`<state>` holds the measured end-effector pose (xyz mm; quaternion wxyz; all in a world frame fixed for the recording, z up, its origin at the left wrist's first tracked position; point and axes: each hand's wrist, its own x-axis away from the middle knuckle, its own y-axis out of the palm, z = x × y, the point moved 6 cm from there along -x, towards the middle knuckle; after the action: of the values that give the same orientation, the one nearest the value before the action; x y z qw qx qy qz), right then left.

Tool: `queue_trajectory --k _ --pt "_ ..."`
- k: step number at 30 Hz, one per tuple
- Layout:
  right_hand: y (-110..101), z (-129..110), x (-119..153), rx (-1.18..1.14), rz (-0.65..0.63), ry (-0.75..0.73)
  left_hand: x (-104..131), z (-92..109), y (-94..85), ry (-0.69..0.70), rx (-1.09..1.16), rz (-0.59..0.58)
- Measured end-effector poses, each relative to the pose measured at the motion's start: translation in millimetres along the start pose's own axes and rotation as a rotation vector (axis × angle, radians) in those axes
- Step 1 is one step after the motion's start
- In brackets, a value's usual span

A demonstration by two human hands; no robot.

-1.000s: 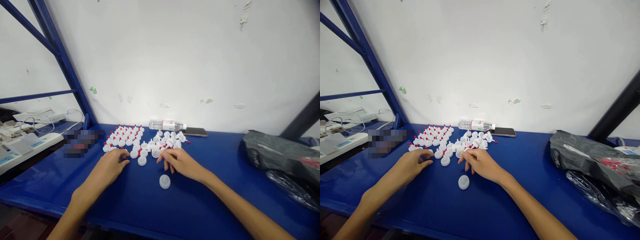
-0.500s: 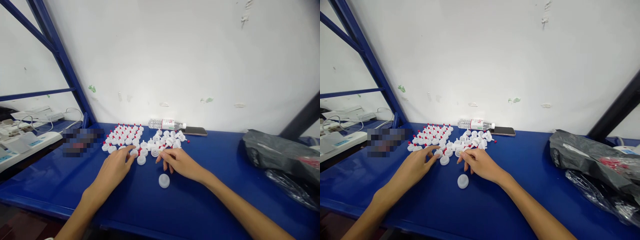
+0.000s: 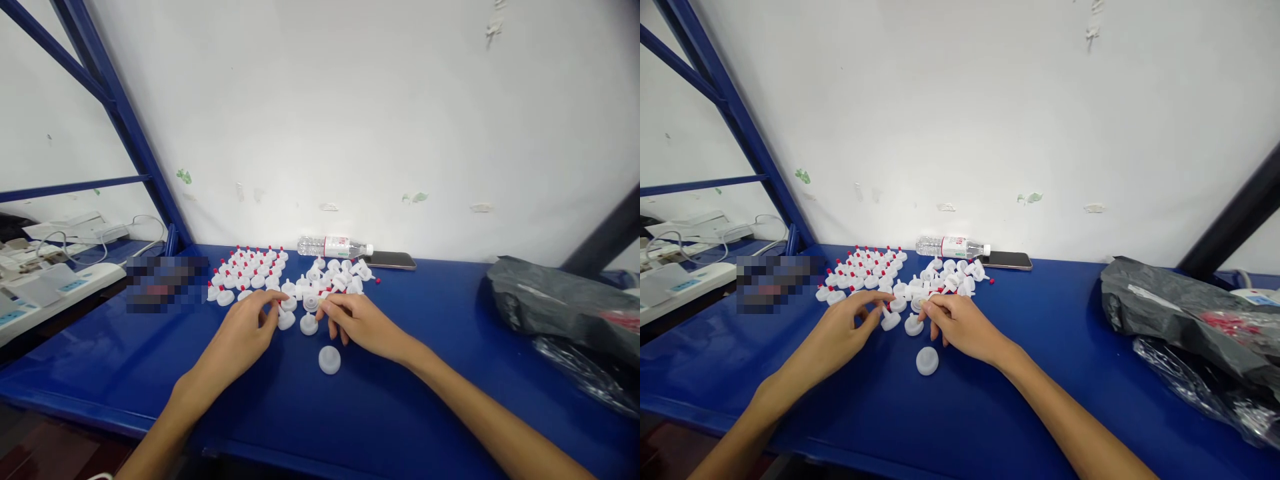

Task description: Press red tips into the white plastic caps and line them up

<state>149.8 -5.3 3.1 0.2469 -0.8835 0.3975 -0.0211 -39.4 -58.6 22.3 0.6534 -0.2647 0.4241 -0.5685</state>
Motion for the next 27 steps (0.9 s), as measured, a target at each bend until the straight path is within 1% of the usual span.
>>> queue_trajectory --k 2,4,7,12,18,27 --pt "0 -1 0 0.001 0.014 0.002 -2 -6 -1.2 0.023 -0.091 0.033" --pt "0 -2 1 0.004 0.018 0.001 -3 -11 1.3 0.021 -0.147 0.012" --pt "0 -4 1 0.009 0.012 -0.003 -3 -14 3.6 -0.024 -0.182 -0.011" --pt "1 -5 1 0.012 0.0 -0.01 -3 -12 0.6 -0.055 -0.216 0.021" --pt "1 -4 1 0.015 0.002 0.002 -4 -18 4.8 -0.049 -0.194 -0.019" --pt "2 -4 2 0.02 0.0 0.005 -4 -15 4.9 -0.033 -0.188 -0.035"
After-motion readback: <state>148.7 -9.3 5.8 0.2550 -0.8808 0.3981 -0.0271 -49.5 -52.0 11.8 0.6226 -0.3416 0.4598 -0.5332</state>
